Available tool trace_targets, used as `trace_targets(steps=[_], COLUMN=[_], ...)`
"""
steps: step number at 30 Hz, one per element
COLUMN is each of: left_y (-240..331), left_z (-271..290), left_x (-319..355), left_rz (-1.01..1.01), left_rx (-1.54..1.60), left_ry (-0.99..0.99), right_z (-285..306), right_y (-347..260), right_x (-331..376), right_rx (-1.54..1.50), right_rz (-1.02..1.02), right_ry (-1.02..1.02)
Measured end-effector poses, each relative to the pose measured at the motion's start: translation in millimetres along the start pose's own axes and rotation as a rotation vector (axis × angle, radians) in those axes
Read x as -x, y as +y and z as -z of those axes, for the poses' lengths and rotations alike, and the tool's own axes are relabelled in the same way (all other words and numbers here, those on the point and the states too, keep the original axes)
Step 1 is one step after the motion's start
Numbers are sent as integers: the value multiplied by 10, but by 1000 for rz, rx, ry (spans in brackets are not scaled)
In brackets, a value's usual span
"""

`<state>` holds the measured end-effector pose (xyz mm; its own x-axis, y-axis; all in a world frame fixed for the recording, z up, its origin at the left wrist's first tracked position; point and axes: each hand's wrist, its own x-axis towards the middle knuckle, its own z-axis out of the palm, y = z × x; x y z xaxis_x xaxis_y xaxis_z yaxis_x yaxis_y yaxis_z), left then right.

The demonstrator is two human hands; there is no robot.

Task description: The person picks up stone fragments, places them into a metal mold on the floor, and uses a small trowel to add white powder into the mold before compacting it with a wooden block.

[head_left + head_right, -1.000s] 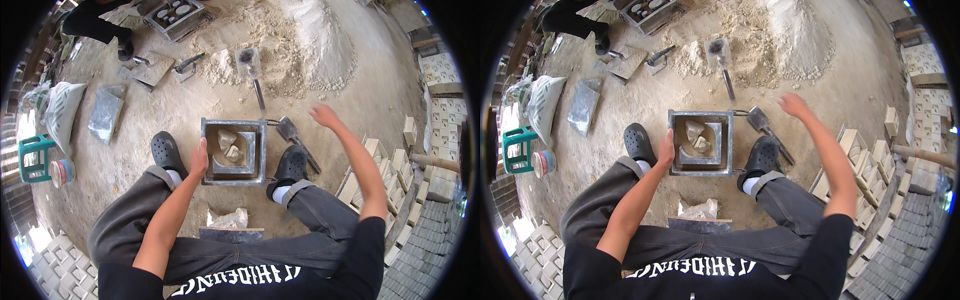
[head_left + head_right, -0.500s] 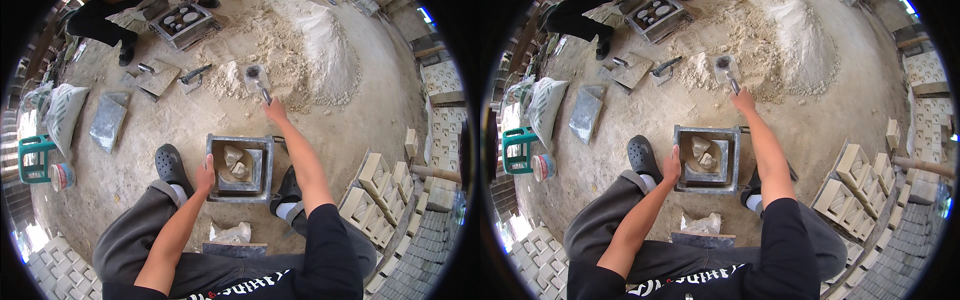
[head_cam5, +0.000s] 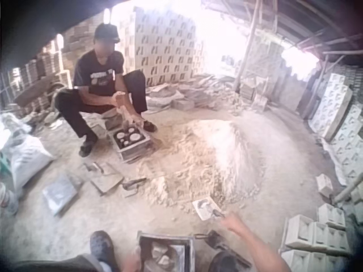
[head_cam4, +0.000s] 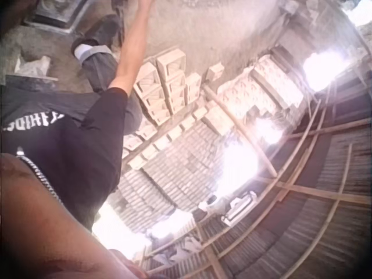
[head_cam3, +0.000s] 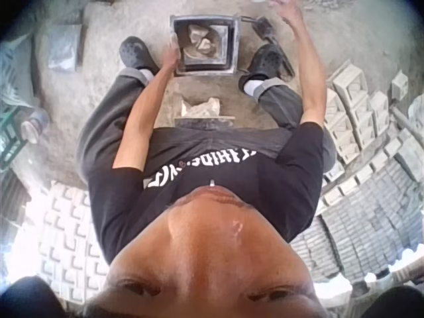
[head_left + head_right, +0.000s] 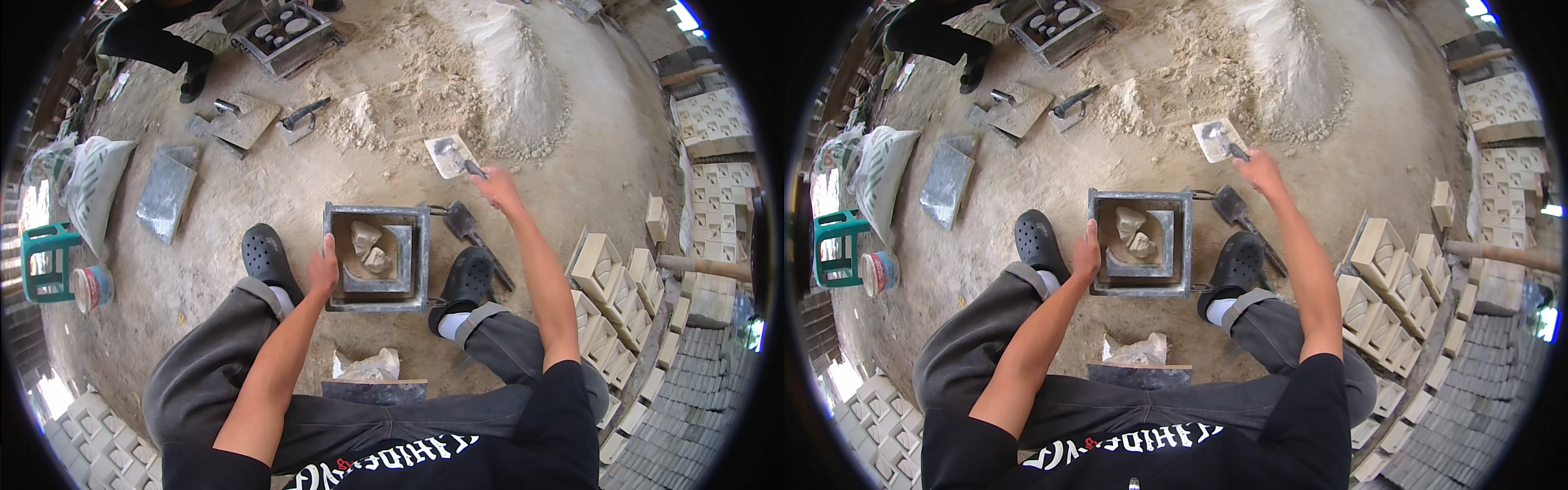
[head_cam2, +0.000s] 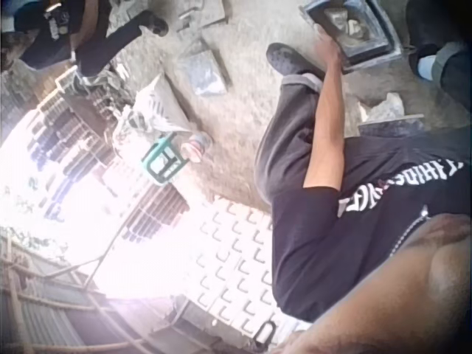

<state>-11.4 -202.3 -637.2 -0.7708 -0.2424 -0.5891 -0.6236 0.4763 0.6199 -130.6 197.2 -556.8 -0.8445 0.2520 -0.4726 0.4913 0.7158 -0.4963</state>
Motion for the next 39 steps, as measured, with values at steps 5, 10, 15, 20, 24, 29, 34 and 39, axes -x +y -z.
trace_targets(steps=[5,10,15,20,24,29,34,39], left_y=[-2,37,62,21,56,-65,-103,99], left_z=[11,15,50,42,3,7,19,-5], left_x=[2,40,57,49,80,-18,-38,88], left_rz=[-10,-36,4,12,-65,-59,-50,-40], left_rx=[-59,-50,-63,-58,-7,-12,-33,-43], left_ry=[31,46,15,26,32,10,62,35], right_z=[-330,-628,-855,-929,-869,-711,-529,-550], right_y=[91,9,-92,-190,-49,14,-76,-30], right_x=[-84,-392,-725,-882,-864,-558,-579,-863], right_rx=[-35,35,17,51,35,-18,76,277], right_rz=[17,-8,-33,-29,10,106,53,98], right_ry=[-11,24,80,172,204,260,149,217])
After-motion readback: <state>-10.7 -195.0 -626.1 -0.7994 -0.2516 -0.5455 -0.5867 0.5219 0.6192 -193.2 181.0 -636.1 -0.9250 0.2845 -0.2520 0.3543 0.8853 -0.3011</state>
